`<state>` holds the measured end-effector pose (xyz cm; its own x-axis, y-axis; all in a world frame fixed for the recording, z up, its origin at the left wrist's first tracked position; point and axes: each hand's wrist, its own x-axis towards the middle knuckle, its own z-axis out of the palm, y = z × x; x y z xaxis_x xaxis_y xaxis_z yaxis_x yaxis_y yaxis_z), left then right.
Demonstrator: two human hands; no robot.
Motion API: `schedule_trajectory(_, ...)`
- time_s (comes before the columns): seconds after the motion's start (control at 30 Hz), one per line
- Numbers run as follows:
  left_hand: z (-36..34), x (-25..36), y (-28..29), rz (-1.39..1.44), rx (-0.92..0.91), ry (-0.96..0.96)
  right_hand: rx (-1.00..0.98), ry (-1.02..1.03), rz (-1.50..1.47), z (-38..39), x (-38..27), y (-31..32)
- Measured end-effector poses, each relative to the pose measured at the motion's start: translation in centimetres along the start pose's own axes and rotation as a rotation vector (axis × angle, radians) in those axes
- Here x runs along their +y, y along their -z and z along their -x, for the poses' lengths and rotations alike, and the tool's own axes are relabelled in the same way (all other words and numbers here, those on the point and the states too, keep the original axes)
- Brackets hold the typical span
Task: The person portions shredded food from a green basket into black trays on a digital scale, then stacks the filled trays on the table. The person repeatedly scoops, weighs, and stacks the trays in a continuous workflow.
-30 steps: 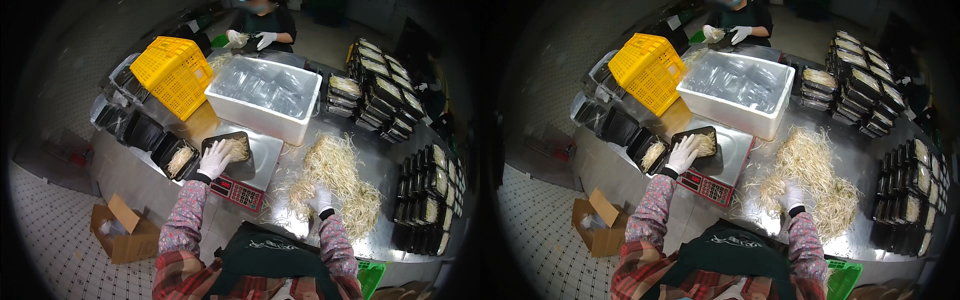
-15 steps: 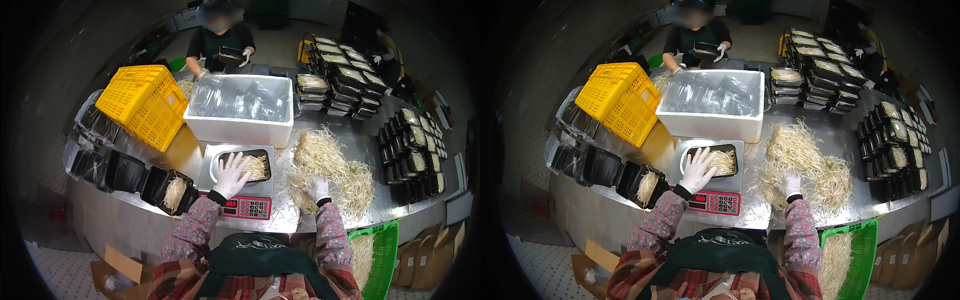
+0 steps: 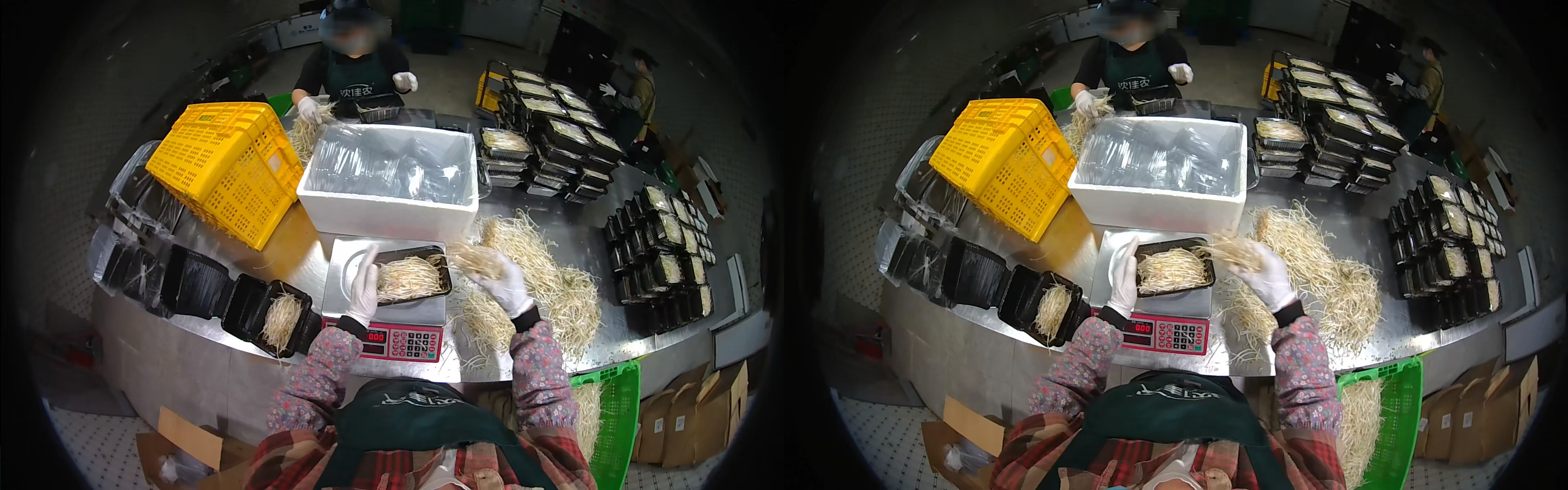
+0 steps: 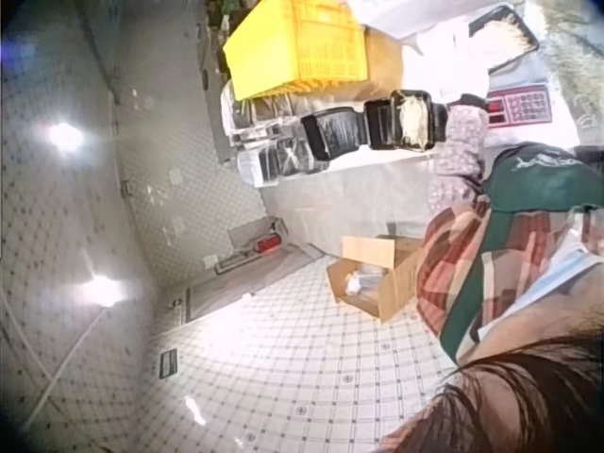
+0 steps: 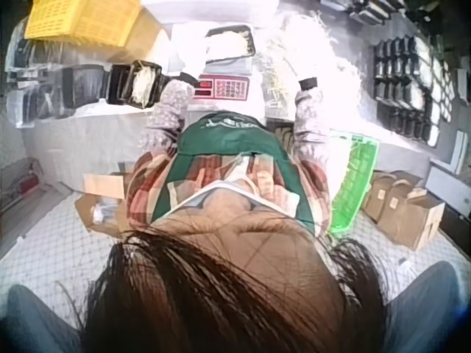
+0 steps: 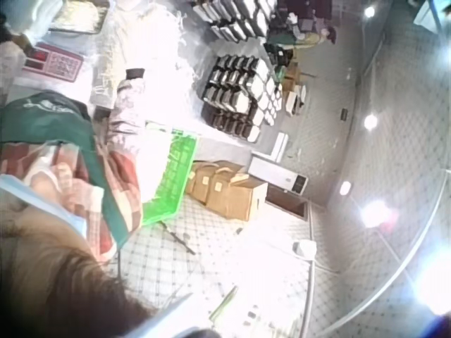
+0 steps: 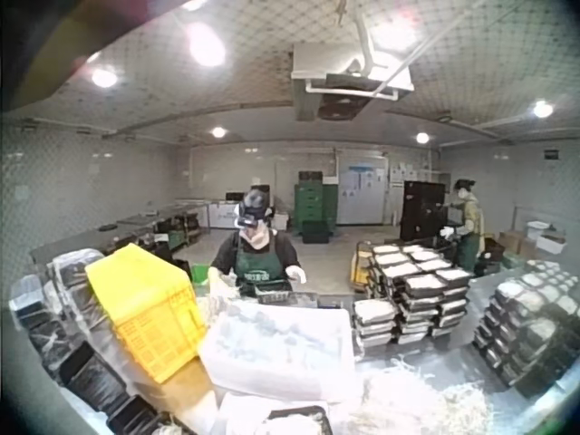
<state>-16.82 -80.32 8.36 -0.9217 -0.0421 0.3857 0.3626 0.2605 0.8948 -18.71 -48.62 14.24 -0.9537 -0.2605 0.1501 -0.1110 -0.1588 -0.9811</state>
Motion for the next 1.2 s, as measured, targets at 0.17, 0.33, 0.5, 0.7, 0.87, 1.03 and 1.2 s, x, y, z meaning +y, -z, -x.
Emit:
schedule_trajectory(0.17, -0.6, -1.4, -0.9, 0.328, 0.184, 0.16, -0.429, 0.345, 1.276, -6.4, -0.6, -9.2)
schedule_trajectory(0.33, -0.1, -0.1, -1.7, -0.375, -0.024, -0.04, -0.468, 0.417, 1.399, -6.6, 5.8, -12.0)
schedule_trajectory(0.5, 0.0, 0.8, -2.0, -0.791, -0.166, -0.135, -0.565, 0.3, 1.261, -7.3, 6.0, -10.5)
schedule_trajectory(0.7, 0.0, 1.4, -1.8, -0.795, -0.119, -0.236, -0.559, 0.197, 1.546, -6.8, -0.5, -6.0)
schedule_trajectory(0.87, -0.5, 1.5, -2.2, -0.876, -0.291, -0.203, -0.606, 0.062, 1.451, -7.2, 1.6, -3.8)
schedule_trajectory(1.03, -1.2, 1.8, -2.8, -0.894, -0.356, -0.151, -0.421, 0.161, 1.291, -6.6, 3.7, -2.1)
schedule_trajectory(1.2, -1.2, 1.4, -1.7, -0.738, -0.294, -0.155, -0.331, -0.024, 1.063, -5.5, -1.9, 2.2)
